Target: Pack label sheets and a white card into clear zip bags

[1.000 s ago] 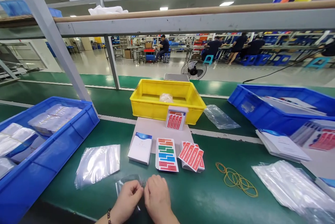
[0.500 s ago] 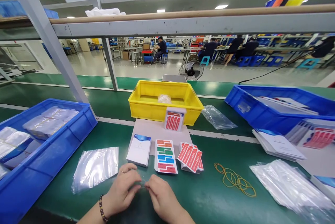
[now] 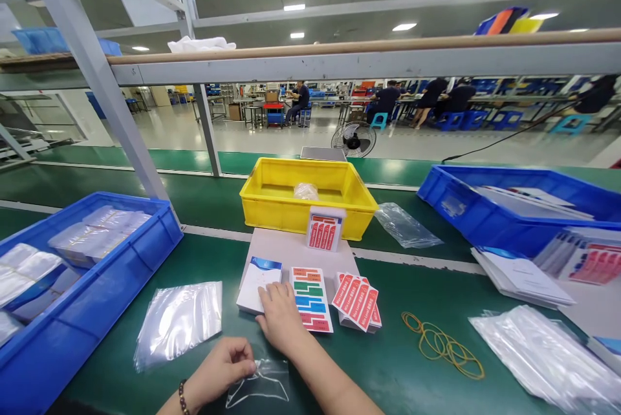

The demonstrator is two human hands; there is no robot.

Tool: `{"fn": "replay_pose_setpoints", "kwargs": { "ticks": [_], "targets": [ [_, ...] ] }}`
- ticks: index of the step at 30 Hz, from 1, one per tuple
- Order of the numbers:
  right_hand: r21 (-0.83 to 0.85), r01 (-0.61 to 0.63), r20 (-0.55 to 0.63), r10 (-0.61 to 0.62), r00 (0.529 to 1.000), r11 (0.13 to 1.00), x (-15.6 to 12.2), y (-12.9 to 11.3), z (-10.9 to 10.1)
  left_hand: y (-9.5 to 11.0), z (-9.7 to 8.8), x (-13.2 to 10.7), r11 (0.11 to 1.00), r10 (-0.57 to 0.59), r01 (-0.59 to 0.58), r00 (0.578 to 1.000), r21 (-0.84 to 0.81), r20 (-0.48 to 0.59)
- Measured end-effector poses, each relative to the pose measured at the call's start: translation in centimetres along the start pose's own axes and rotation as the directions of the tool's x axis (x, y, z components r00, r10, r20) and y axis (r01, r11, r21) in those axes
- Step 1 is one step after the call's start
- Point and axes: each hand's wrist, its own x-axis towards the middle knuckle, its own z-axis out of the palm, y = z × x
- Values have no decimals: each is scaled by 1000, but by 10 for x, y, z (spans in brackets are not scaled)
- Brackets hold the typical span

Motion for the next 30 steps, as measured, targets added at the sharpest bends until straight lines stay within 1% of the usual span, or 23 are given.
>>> {"fn": "replay_pose_setpoints", "kwargs": {
  "ticks": [3, 5, 7, 8, 10, 12, 13, 14, 15, 16, 17, 18, 19, 21, 22, 24, 27, 30],
  "targets": [
    [-47, 6, -21, -7, 1000, 999, 5, 3, 11, -8, 3, 2, 981, -68, 63, 997, -182, -22],
    [-62, 35, -34, -37, 999, 997, 2, 3, 9, -10, 2, 2, 960, -105, 91, 994, -264, -38],
    [-69, 69, -50, -73, 996, 995, -5, 1, 1, -10, -1, 3, 924, -137, 108, 989, -367, -53],
    [-72, 88, -57, -93, 994, 994, -11, -3, -6, -9, -2, 4, 885, -159, 124, 986, -449, -42],
    [-57, 151, -55, -155, 986, 987, -24, -12, -21, -8, -4, 7, 757, -197, 182, 979, -628, 46],
    [15, 244, -21, -244, 970, 970, -36, -19, -35, -6, -5, 9, 612, -177, 242, 970, -753, 168],
    [58, 276, 0, -276, 961, 960, -40, -19, -41, -5, -4, 9, 568, -153, 250, 968, -784, 197],
    [77, 269, 22, -271, 962, 960, -41, -16, -47, -4, -4, 9, 537, -135, 242, 970, -808, 201],
    [65, 219, 41, -222, 974, 974, -40, -9, -51, -3, -3, 9, 516, -132, 233, 972, -824, 193],
    [24, 140, 48, -141, 989, 990, -36, 2, -54, -2, -2, 9, 503, -142, 227, 973, -834, 179],
    [-69, -2, 39, 5, 999, 998, -31, 16, -56, -1, 0, 8, 500, -157, 227, 973, -836, 170],
    [-118, -101, 15, 103, 995, 988, -24, 33, -57, 0, 1, 7, 505, -171, 238, 970, -830, 173],
    [-150, -168, -9, 169, 986, 974, -17, 50, -58, 0, 3, 6, 513, -174, 252, 967, -821, 188],
    [-199, -267, -39, 265, 964, 943, -5, 80, -59, 2, 8, 4, 530, -145, 265, 964, -805, 222],
    [-213, -297, -41, 295, 955, 931, -1, 91, -58, 3, 11, 4, 544, -117, 263, 964, -797, 238],
    [-225, -332, -37, 332, 942, 916, 4, 104, -57, 5, 18, 2, 581, -70, 253, 962, -773, 263],
    [-201, -356, -42, 356, 934, 912, 3, 104, -55, 9, 29, 3, 639, -31, 247, 955, -728, 296],
    [-123, -374, -58, 370, 927, 919, 0, 100, -57, 15, 41, 6, 666, -13, 263, 940, -698, 341]
  ]
}}
